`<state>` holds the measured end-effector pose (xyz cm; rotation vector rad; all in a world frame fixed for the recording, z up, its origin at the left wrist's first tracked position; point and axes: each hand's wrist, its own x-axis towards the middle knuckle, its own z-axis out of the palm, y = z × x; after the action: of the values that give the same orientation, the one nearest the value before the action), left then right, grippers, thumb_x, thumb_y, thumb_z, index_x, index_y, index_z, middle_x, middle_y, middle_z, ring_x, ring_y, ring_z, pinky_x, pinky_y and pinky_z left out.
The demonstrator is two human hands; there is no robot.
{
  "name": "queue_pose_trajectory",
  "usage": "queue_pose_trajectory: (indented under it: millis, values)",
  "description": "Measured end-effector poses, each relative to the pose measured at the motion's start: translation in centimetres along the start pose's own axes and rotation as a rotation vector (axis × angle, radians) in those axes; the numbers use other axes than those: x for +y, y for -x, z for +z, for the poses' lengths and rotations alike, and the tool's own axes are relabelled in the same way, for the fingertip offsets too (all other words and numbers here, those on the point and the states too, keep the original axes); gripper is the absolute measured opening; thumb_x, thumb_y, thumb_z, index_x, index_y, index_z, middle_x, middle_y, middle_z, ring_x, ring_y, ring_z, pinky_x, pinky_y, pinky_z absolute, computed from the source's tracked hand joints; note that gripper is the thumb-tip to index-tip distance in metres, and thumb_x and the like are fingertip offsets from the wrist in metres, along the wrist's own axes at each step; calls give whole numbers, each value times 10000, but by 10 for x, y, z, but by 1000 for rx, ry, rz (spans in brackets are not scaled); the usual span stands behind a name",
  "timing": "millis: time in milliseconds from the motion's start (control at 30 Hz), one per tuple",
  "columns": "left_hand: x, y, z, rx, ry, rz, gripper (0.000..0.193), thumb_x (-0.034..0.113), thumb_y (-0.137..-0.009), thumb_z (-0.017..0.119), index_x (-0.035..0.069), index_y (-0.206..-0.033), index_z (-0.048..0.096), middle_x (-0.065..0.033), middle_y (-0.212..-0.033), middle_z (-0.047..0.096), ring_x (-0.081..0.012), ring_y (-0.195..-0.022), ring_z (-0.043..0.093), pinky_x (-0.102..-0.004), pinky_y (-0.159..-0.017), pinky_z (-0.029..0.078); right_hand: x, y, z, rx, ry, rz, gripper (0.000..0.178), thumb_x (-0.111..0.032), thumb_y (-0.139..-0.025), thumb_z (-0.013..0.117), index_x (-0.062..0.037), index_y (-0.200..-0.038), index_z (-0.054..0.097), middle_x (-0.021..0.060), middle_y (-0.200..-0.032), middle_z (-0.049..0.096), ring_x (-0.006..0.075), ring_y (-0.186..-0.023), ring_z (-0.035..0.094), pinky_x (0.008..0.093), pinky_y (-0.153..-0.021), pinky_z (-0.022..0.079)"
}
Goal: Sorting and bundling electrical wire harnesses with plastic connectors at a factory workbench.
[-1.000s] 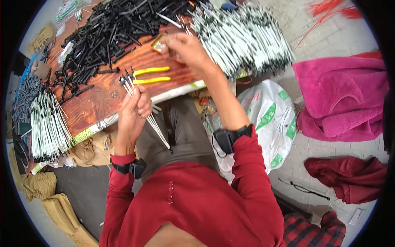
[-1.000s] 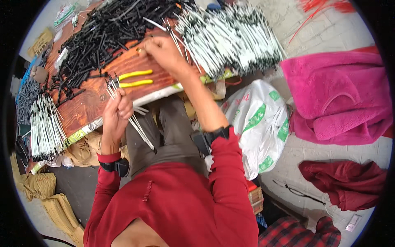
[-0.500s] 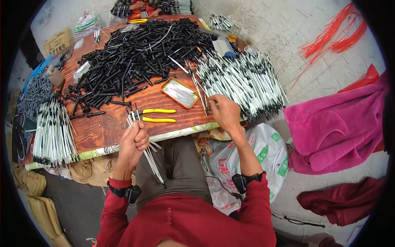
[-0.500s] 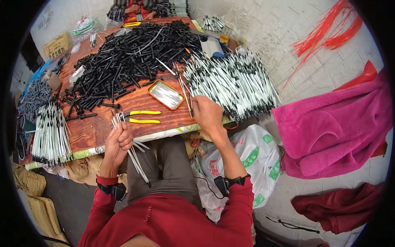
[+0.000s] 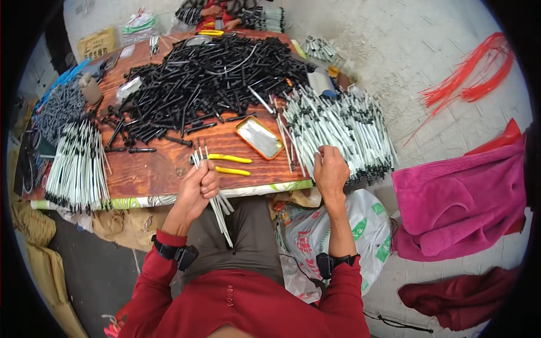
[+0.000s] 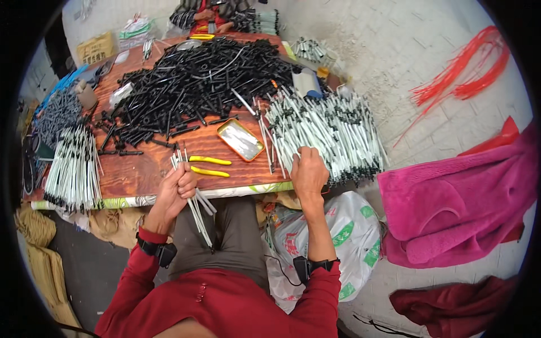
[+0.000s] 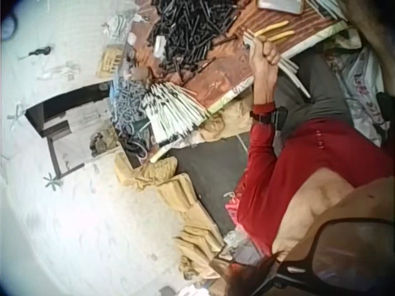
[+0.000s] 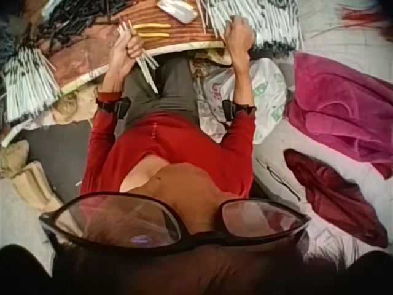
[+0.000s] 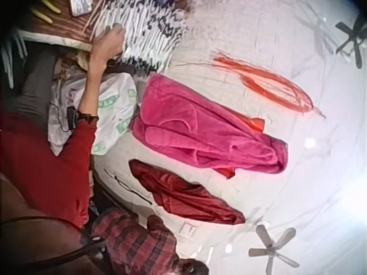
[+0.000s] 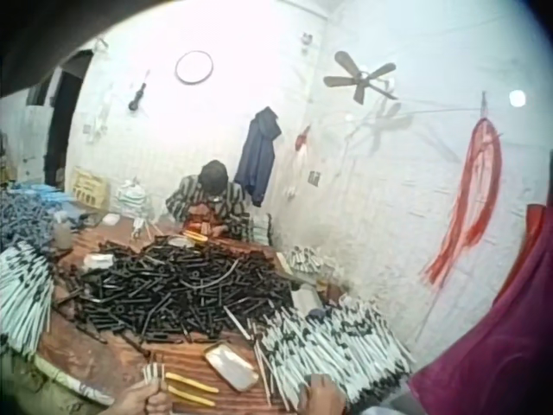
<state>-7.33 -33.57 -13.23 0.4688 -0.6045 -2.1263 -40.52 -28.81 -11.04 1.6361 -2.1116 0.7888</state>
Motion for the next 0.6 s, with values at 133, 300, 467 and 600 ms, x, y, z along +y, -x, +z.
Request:
queue_pose_trajectory:
  millis: [133,300,467,600]
  values:
    - [-2,-2,2,5,-34,-9,225,280,-1062,415,87,-994,507,59,-675,352,-45,-552,319,-194,-489,293,30,-22,3,27,162,33,144,-203,-851,691,-64,-867,655,113,-884,658,334,-798,650,439,-676,507]
    - [-3,-1,2,8,-44,-12,218,281,-1059,424,92,-997,512,58,-679,364,-45,-552,330,-193,-483,299,51,-44,10,-117,248,17,179,-224,-830,709,-56,-834,650,132,-883,672,343,-804,657,446,-683,509]
    - [1,1,2,42,-45,1,199,267,-1056,429,97,-1001,516,58,-679,378,-45,-550,345,-191,-472,306,57,-54,15,-161,120,69,246,-279,-797,726,-45,-809,651,141,-887,691,333,-819,666,449,-684,508]
    - [1,3,2,58,-64,1,207,272,-1058,426,95,-997,514,57,-684,365,-45,-553,330,-192,-481,300,60,-62,18,-287,160,73,264,-304,-785,729,-51,-815,660,130,-884,700,323,-815,670,448,-683,504]
